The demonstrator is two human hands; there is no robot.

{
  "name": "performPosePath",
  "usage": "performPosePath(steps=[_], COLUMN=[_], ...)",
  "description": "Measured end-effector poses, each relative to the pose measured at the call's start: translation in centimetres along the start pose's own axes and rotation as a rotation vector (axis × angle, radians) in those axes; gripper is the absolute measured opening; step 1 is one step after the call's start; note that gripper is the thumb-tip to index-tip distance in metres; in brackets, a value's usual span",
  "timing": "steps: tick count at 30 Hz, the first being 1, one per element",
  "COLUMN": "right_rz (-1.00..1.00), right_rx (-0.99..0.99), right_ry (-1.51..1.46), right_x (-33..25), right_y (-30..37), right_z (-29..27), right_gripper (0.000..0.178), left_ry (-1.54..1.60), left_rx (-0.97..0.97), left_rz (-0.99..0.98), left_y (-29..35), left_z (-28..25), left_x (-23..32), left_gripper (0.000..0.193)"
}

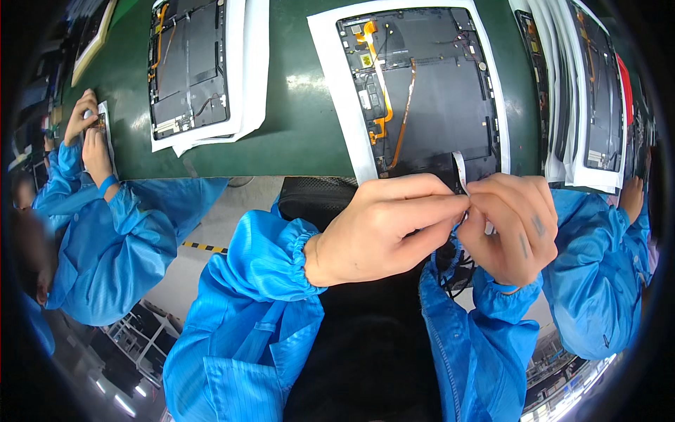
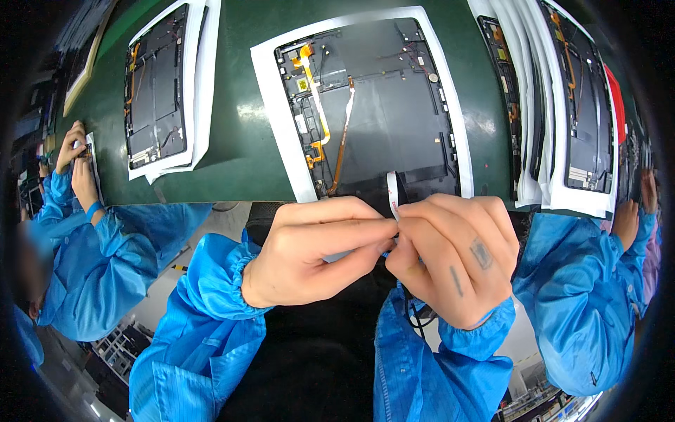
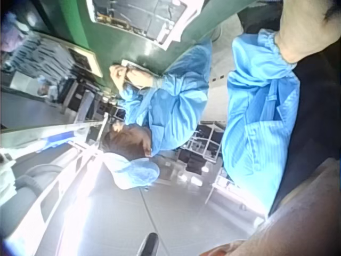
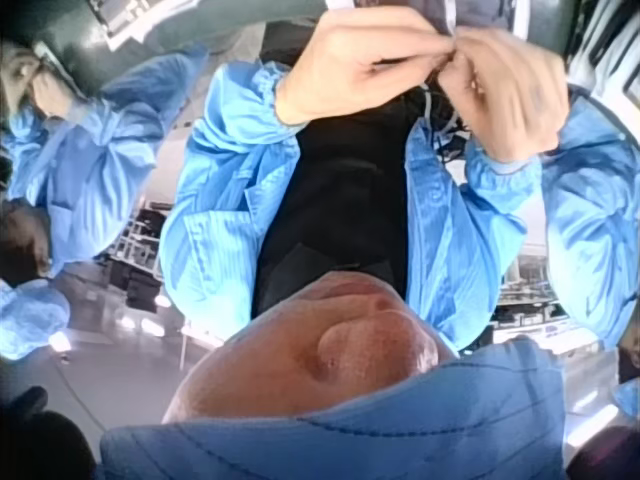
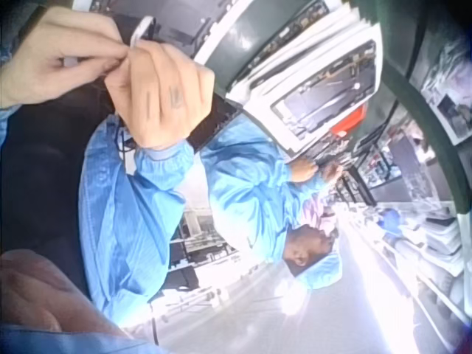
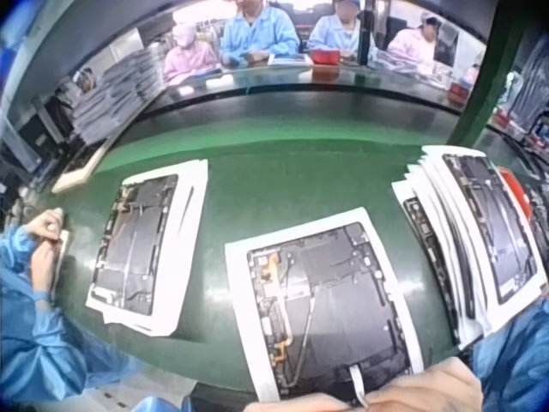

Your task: The person peels and applies adhesive strips onto tablet devices, presses them down by hand, and moves the tablets along the assembly line.

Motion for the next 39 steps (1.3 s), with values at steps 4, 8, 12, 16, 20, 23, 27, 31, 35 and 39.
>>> performPosePath(steps=[4, 8, 12, 16, 20, 23, 27, 31, 35, 39], right_rz=[0.036, -0.01, -0.027, -0.039, 0.02, 0.107, 0.328, 0.594, 0.96, 0.811], right_rx=[-0.094, -0.076, -0.077, -0.075, -0.099, -0.102, 0.015, 0.018, -0.248, -0.234], right_ry=[-0.052, -0.081, -0.038, -0.001, -0.066, -0.148, -0.02, 0.121, 0.464, 0.347], right_x=[0.6, 0.4, 0.2, 0.2, 0.7, 1.6, 3.2, 4.5, 5.7, 2.5], right_y=[0.2, 0.1, 0.1, 0.1, 0.2, 0.3, 1.9, 6.1, 11.1, 8.7], right_z=[0.1, -0.1, -0.2, -0.3, -0.4, -0.9, -3.4, -7.8, -13.4, -12.0], right_gripper=[0.023, 0.024, 0.025, 0.024, 0.021, 0.017, 0.01, 0.006, 0.007, 0.023], left_ry=[0.006, 0.14, 0.126, 0.091, 0.102, 0.198, 0.451, 0.565, 0.548, 0.531], left_rx=[-0.04, -0.039, -0.037, -0.059, -0.118, -0.246, -0.433, -0.498, -0.475, -0.496], left_rz=[-0.02, -0.14, -0.151, -0.118, -0.123, -0.117, -0.17, -0.19, -0.161, -0.176], left_y=[0.0, 0.1, -0.1, -0.2, 0.0, 0.3, 1.3, 1.3, 1.3, 0.2], left_z=[-0.3, -0.4, -0.3, -0.1, 0.0, -0.8, -2.5, -3.3, -3.4, -3.0], left_x=[-0.2, -0.3, 0.0, 0.1, 0.2, 0.3, 1.0, 1.0, 0.8, 1.6], left_gripper=[0.02, 0.019, 0.019, 0.019, 0.02, 0.022, 0.023, 0.024, 0.024, 0.022])
Point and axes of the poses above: each hand's wrist, its own y-axis away from the middle knuckle, its own z-axis out of the palm, x = y × z, the point moved 1 cm from there along -y, towards the middle knuckle, and after that the axes turned 6 degrees about z, right-handed, at the moved point
